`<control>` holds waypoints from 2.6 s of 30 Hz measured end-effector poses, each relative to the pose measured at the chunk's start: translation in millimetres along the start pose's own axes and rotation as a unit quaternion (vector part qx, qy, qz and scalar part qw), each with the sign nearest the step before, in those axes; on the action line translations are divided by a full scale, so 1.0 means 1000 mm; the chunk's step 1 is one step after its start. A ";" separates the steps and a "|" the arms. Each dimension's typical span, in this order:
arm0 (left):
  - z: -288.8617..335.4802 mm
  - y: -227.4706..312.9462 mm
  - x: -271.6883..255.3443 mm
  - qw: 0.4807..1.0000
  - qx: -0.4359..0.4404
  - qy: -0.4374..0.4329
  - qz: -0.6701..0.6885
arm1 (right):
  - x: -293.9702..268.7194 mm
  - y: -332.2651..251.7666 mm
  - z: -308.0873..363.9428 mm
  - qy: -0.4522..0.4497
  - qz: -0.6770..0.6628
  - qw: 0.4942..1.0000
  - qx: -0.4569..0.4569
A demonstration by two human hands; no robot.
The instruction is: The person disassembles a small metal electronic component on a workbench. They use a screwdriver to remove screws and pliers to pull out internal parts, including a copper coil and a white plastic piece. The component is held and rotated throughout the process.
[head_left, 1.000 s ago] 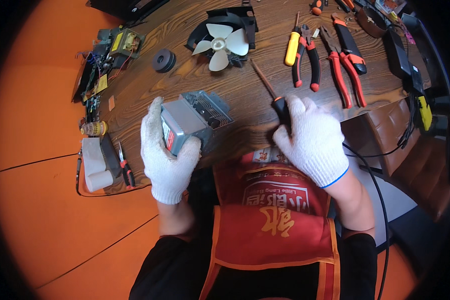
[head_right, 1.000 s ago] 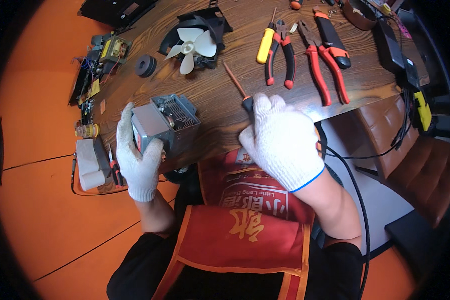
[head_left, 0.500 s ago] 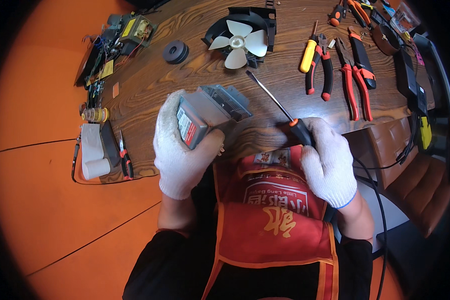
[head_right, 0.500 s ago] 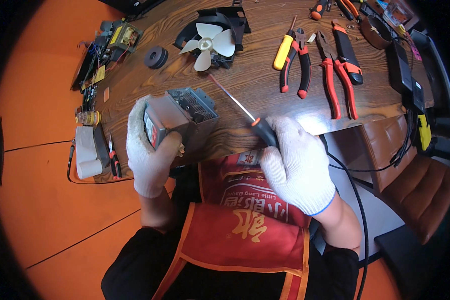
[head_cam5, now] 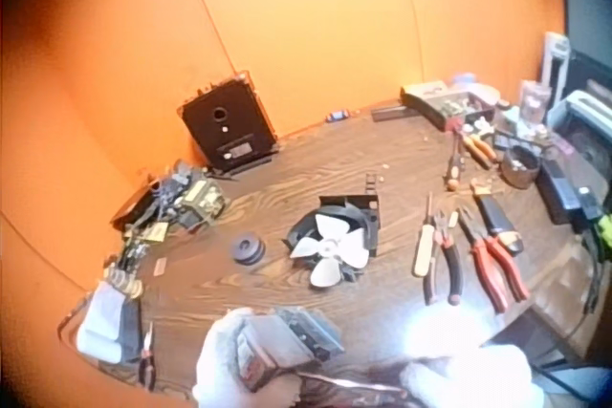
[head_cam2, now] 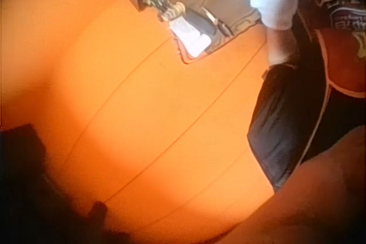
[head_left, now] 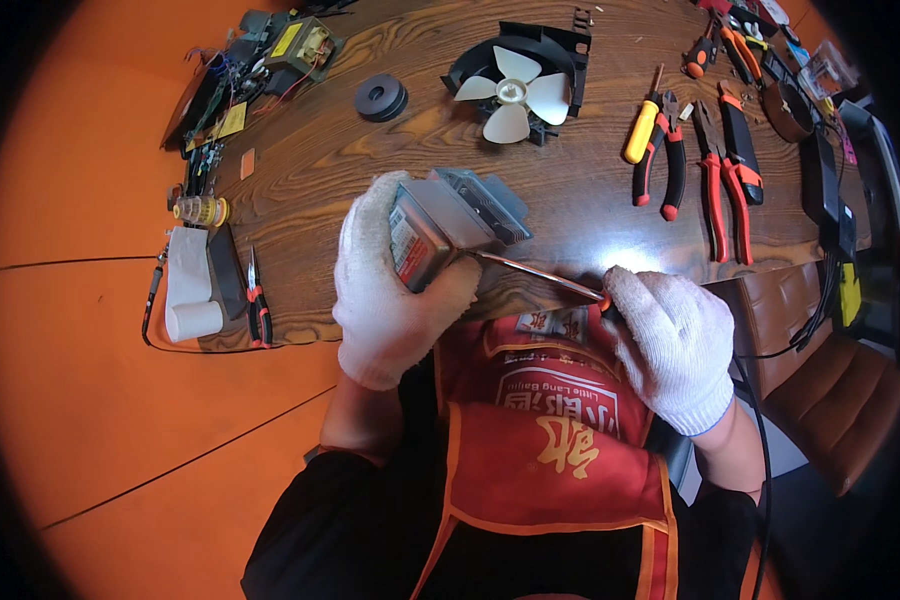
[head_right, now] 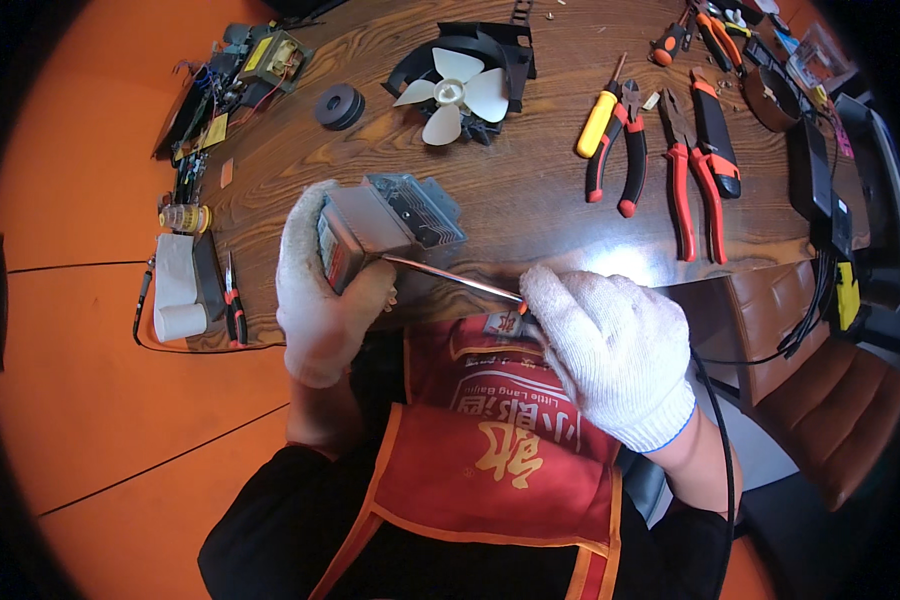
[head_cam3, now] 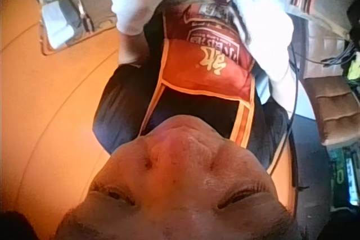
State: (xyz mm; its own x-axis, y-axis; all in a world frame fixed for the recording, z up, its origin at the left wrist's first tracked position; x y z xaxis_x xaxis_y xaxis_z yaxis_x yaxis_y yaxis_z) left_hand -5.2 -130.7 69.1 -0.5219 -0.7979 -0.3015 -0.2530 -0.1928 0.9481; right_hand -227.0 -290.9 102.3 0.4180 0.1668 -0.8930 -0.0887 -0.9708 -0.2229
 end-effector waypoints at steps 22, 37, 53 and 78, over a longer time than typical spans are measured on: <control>-0.003 0.017 0.003 0.982 0.155 -0.034 -0.105 | -0.013 -0.003 -0.010 -0.072 0.079 0.994 -0.013; 0.006 0.020 0.008 0.967 0.220 -0.021 -0.126 | -0.054 -0.025 -0.033 -0.201 0.226 0.950 -0.080; 0.009 0.020 0.010 0.964 0.233 -0.008 -0.129 | -0.057 -0.029 -0.038 -0.260 0.104 0.959 0.045; 0.003 0.005 0.006 0.983 0.165 -0.053 -0.065 | -0.010 0.006 0.004 -0.278 -0.289 0.883 0.242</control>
State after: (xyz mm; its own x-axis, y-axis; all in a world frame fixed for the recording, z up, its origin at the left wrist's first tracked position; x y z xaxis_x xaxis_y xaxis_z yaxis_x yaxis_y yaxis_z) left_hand -11.7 -134.5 72.2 -0.5452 -0.7111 -0.4440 -0.5650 -0.0796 0.8212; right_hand -235.8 -298.0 108.4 0.0221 0.8003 -0.5991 -0.4376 -0.5311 -0.7256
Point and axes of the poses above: each hand's wrist, its own z-axis away from the middle knuckle, its own x-axis out of the palm, y = z × x, the point moved 8 cm from there along -z, towards the middle knuckle, and after that the axes turned 11 degrees about z, right-handed, at the moved point
